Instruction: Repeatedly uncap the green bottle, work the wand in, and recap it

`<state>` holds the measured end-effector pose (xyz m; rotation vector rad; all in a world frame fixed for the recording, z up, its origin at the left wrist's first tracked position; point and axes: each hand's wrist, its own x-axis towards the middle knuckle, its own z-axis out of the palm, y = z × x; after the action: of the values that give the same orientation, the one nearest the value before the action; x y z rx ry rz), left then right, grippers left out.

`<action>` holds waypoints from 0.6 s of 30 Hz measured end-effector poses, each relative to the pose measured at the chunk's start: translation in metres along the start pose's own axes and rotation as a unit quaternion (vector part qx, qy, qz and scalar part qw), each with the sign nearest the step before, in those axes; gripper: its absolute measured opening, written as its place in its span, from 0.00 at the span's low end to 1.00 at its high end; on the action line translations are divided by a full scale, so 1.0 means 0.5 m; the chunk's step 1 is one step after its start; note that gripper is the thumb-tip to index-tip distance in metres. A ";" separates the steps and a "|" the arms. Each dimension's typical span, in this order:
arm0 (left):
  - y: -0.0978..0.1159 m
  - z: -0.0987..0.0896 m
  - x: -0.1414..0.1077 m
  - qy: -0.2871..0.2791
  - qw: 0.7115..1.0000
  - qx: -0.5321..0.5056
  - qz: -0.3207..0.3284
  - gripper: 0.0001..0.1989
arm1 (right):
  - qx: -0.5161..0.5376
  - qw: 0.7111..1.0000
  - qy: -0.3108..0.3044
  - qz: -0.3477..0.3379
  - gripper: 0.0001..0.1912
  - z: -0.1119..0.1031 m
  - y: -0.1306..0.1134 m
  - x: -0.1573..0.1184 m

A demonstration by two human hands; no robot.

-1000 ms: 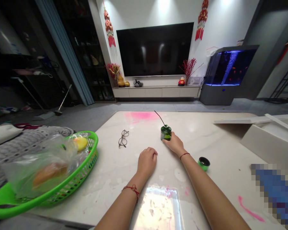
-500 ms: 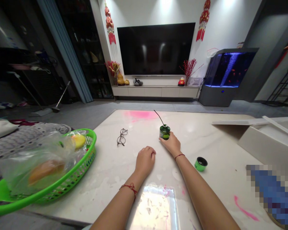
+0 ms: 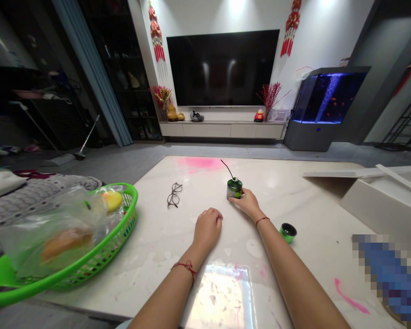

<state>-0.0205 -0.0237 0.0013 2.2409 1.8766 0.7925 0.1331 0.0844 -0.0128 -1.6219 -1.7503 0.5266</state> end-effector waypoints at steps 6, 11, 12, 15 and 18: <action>-0.001 0.001 -0.001 0.002 1.000 -0.002 0.002 0.10 | 0.069 0.997 -0.017 -0.023 0.32 0.008 0.010 0.006; 0.001 -0.001 -0.001 -0.004 1.000 0.005 -0.003 0.10 | 0.088 0.996 -0.026 -0.015 0.32 0.009 0.006 0.001; 0.002 -0.001 -0.001 -0.005 1.000 0.007 -0.004 0.10 | 0.083 0.996 -0.028 -0.012 0.31 0.008 0.003 -0.001; 0.002 0.000 -0.002 0.001 1.000 0.014 0.000 0.10 | 0.042 0.999 -0.033 0.003 0.32 0.003 -0.012 -0.007; 0.000 0.003 -0.003 0.009 1.000 0.017 0.006 0.10 | -0.018 1.000 -0.022 0.012 0.37 0.004 -0.031 -0.015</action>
<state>-0.0199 -0.0246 -0.0004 2.2749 1.9002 0.7901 0.1205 0.0752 -0.0050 -1.6706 -1.7835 0.5480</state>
